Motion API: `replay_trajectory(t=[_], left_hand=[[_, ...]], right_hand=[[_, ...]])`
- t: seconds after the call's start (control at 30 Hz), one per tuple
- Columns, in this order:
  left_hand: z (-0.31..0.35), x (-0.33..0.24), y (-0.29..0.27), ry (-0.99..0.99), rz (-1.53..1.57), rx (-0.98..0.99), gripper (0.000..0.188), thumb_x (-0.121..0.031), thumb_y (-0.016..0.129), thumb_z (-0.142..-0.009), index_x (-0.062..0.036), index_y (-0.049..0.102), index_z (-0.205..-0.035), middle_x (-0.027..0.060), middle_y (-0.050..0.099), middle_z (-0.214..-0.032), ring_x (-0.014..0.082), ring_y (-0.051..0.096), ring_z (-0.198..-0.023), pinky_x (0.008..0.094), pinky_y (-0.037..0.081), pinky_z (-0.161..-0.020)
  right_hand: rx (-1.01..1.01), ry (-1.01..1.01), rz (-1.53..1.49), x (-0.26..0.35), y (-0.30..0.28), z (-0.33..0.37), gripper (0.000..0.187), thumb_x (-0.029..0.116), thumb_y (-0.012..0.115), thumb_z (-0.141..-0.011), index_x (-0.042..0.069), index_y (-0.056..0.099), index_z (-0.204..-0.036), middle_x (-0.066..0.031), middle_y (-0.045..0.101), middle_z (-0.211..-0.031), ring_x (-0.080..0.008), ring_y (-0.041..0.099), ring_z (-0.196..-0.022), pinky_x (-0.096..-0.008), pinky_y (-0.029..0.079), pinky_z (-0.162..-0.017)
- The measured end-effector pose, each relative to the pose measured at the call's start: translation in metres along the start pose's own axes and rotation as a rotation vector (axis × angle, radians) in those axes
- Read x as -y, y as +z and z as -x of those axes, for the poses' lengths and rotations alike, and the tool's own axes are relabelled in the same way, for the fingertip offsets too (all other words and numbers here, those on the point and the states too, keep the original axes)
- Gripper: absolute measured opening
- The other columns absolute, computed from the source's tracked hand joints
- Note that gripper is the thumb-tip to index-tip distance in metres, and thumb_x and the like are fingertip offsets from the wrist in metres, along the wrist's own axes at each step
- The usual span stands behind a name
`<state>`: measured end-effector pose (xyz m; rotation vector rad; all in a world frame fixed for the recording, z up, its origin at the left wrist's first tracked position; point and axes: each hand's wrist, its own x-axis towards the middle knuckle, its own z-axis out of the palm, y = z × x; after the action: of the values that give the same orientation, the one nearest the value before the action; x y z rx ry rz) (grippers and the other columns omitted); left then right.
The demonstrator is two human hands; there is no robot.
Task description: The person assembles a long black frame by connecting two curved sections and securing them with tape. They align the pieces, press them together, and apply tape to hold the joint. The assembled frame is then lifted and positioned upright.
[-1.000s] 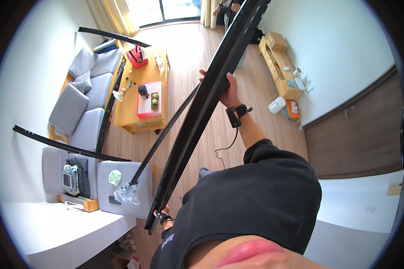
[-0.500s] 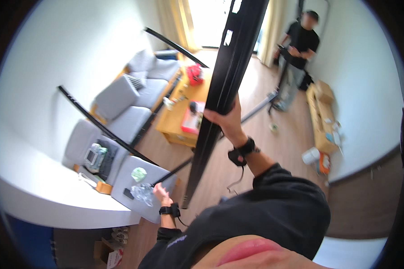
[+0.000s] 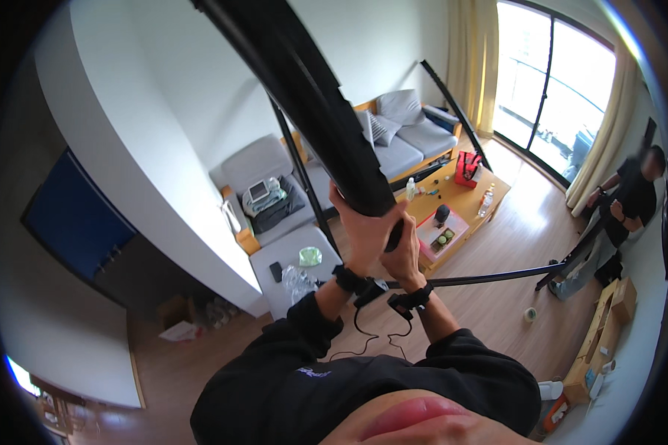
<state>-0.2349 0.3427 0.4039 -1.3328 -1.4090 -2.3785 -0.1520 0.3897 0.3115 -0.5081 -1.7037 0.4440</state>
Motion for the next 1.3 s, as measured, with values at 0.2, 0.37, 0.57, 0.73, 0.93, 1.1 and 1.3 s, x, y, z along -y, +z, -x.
replay_trajectory(t=[0.2,0.37,0.57,0.73,0.93,1.1,1.3], left_hand=[[-0.031,0.073,-0.059,-0.098,0.442,0.462,0.123,-0.017,0.099,-0.073,-0.0039,0.018,-0.165,0.0112,0.062,-0.124,0.0166,0.063,-0.110,0.0317,0.056,-0.094],[-0.034,0.095,-0.086,-0.172,0.473,0.728,0.136,-0.025,0.101,-0.068,-0.0091,0.014,-0.171,0.0198,0.055,-0.149,0.0236,0.065,-0.121,0.0356,0.055,-0.106],[-0.029,0.088,-0.088,-0.175,0.354,0.784,0.126,-0.027,0.090,-0.077,-0.0168,0.011,-0.174,0.0216,0.045,-0.156,0.0408,0.054,-0.143,0.0587,0.048,-0.121],[-0.028,0.076,-0.076,-0.183,0.198,0.485,0.095,-0.044,0.079,-0.080,-0.0061,0.042,-0.159,0.0235,0.061,-0.143,0.0386,0.059,-0.137,0.0559,0.057,-0.112],[-0.045,0.082,-0.080,-0.321,0.163,0.509,0.087,-0.045,0.063,-0.097,0.0026,0.034,-0.164,0.0156,0.056,-0.155,0.0296,0.051,-0.146,0.0410,0.036,-0.126],[-0.074,0.124,-0.090,-0.291,0.063,0.413,0.088,-0.049,0.066,-0.096,0.0030,0.038,-0.162,0.0163,0.056,-0.155,0.0308,0.051,-0.145,0.0414,0.037,-0.125],[-0.128,0.181,-0.086,-0.291,-0.124,0.280,0.089,-0.053,0.068,-0.096,0.0035,0.043,-0.160,0.0171,0.056,-0.156,0.0322,0.052,-0.144,0.0420,0.037,-0.123]], right_hand=[[0.430,-0.077,-0.351,-0.036,-0.009,-0.003,0.059,0.002,0.086,-0.082,0.002,0.061,-0.136,-0.0194,0.061,-0.110,-0.0414,0.065,-0.099,-0.0430,0.056,-0.087],[0.390,-0.092,-0.411,-0.043,0.014,0.028,0.045,0.002,0.087,-0.083,0.000,0.067,-0.123,-0.0158,0.065,-0.097,-0.0334,0.067,-0.087,-0.0393,0.055,-0.077],[0.363,-0.013,-0.476,-0.052,0.040,0.052,0.044,0.002,0.085,-0.083,0.001,0.066,-0.122,-0.0166,0.067,-0.101,-0.0372,0.071,-0.092,-0.0414,0.059,-0.079],[0.342,-0.088,-0.507,-0.046,0.061,0.037,0.046,0.002,0.086,-0.080,0.000,0.065,-0.121,-0.0168,0.069,-0.103,-0.0390,0.072,-0.096,-0.0433,0.060,-0.081],[0.318,-0.070,-0.487,-0.061,0.096,0.016,0.049,0.008,0.092,-0.081,0.006,0.069,-0.125,-0.0132,0.072,-0.106,-0.0283,0.072,-0.097,-0.0373,0.059,-0.084],[0.201,-0.216,-0.405,-0.055,0.097,-0.014,0.061,0.020,0.087,-0.080,0.012,0.068,-0.137,-0.0191,0.070,-0.129,-0.0350,0.070,-0.116,-0.0446,0.058,-0.095],[0.509,-1.000,-0.438,0.051,0.094,-0.031,0.113,0.013,0.094,-0.072,0.025,0.035,-0.168,-0.0092,0.052,-0.160,-0.0325,0.054,-0.145,-0.0478,0.045,-0.125]])
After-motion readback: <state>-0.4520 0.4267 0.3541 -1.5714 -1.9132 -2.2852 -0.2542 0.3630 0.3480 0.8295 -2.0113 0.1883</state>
